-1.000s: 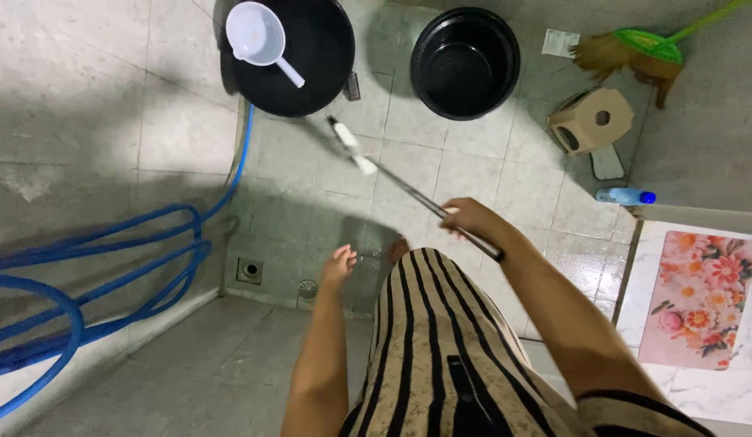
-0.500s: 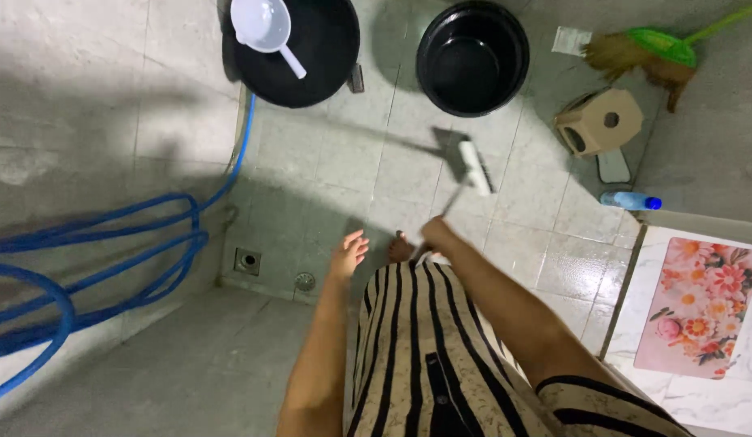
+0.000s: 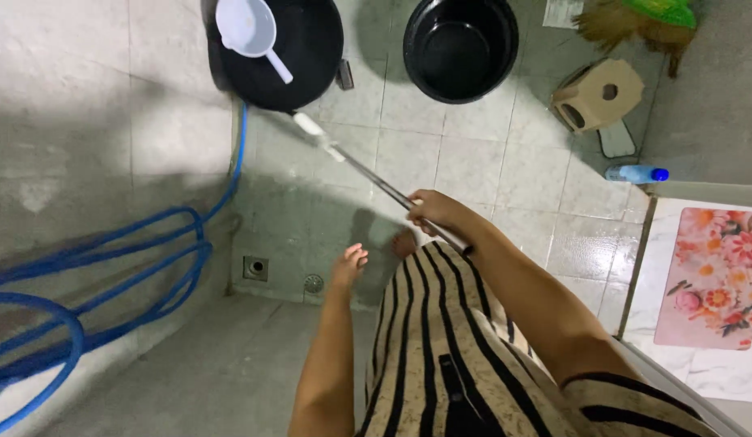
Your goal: Scrubbing the floor with a broom and water, then using a squeegee to push water into the drain in a bathroom.
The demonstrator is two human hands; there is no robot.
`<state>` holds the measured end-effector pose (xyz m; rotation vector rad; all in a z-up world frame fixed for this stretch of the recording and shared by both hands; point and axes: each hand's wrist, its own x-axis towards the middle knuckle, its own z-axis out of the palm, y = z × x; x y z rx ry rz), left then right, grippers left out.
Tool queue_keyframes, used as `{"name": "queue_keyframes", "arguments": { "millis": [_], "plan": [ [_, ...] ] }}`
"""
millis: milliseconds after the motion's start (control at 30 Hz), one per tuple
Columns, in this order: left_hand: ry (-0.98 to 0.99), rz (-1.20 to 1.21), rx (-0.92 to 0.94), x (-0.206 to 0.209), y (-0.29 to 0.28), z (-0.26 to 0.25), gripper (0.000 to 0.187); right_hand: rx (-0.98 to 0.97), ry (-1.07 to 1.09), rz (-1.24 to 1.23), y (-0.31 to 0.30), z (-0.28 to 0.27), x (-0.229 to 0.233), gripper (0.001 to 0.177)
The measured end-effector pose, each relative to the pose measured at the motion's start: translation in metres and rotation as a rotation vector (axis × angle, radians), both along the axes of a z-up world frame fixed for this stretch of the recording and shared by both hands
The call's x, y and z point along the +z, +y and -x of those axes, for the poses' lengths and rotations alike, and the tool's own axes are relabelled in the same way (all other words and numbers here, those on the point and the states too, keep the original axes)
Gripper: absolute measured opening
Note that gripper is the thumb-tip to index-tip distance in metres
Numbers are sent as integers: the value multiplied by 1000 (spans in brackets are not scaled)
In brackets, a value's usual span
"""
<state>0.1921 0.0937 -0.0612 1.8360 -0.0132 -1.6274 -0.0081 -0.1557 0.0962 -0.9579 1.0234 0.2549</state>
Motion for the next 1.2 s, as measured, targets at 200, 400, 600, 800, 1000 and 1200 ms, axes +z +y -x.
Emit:
{"name": "queue_keyframes", "arguments": {
  "millis": [200,400,600,800,1000,1200],
  "plan": [
    [29,208,-29,-16,-35,-1,42,67,247,259,-2,0,-33,52],
    [-41,133,-40,-8,-12,6,46,97,476,172,40,-47,-123,89],
    [10,305,-60,-6,-27,22,52,140,50,250,44,-56,-109,54],
    [-469,246,-159,67,-115,42,109,-170,-26,-170,-8,-28,21,20],
    [-836,377,-341,100,-228,77,56,-340,-19,-299,-61,21,20,22],
    [151,804,438,-12,-328,86,26,-470,-215,-228,-179,91,0,33]
  ]
}}
